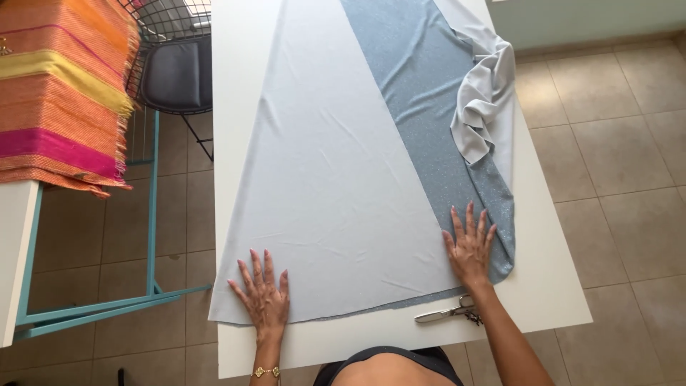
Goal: Smoothing out a large piece of light blue fabric on a cutting table and then cutting it into a specific shape using scissors.
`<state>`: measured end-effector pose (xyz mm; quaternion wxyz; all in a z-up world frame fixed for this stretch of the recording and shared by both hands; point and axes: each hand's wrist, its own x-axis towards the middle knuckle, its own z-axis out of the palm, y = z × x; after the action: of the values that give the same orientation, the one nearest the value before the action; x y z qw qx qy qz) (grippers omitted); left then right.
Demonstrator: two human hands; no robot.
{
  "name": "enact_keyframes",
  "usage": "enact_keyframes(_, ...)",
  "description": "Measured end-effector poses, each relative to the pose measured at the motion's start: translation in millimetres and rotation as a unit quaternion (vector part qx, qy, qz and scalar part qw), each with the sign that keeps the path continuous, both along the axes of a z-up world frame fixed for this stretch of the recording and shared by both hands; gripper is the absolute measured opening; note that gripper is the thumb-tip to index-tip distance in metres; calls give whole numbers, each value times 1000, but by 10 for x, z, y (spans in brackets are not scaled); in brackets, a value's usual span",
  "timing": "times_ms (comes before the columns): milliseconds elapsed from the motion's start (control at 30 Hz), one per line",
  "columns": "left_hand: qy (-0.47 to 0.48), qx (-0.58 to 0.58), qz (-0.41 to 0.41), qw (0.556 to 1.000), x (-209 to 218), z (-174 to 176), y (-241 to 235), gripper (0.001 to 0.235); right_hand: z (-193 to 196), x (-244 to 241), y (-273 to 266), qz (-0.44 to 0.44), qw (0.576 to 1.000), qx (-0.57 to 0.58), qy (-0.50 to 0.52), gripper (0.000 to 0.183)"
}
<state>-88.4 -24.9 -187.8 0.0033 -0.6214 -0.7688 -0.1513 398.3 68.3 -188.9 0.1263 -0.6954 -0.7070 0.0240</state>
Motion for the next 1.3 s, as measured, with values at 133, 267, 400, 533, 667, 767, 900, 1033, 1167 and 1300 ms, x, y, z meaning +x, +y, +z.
enact_keyframes(133, -2, -1, 7, 1000, -4, 17, 0, 72, -59, 62, -18, -25, 999, -41, 10, 69)
enact_keyframes(267, -2, 4, 8, 1000, -3, -6, 1, 71, -3, 75, -8, -29, 998, -50, -1, 68)
enact_keyframes(400, 6, 16, 29, 999, -30, -52, -97, 70, 203, 58, -162, -6, 997, -30, 64, 68)
enact_keyframes(533, 14, 35, 64, 997, -83, -16, -224, 68, 705, -242, -626, 178, 975, 49, 123, 66)
enact_keyframes(667, 7, 18, 62, 998, -78, 22, -290, 66, 581, -402, -1319, 242, 963, -35, 111, 61)
enact_keyframes(767, 4, 14, 67, 998, -65, 47, -274, 66, 375, -318, -1599, 268, 959, -18, 87, 69)
enact_keyframes(900, 0, 19, 62, 998, -53, 56, -316, 65, 315, -115, -1807, 218, 968, -41, 118, 59)
enact_keyframes(1033, 27, 34, 67, 997, -68, 17, -291, 65, 283, 260, -1850, 206, 976, -8, 76, 73)
enact_keyframes(1167, 28, 37, 72, 996, -58, 2, -326, 65, 264, 415, -1824, 210, 977, 21, 17, 48)
enact_keyframes(1300, 24, 48, 69, 996, -71, 9, -290, 65, 267, 315, -1657, 125, 986, -86, -74, 21)
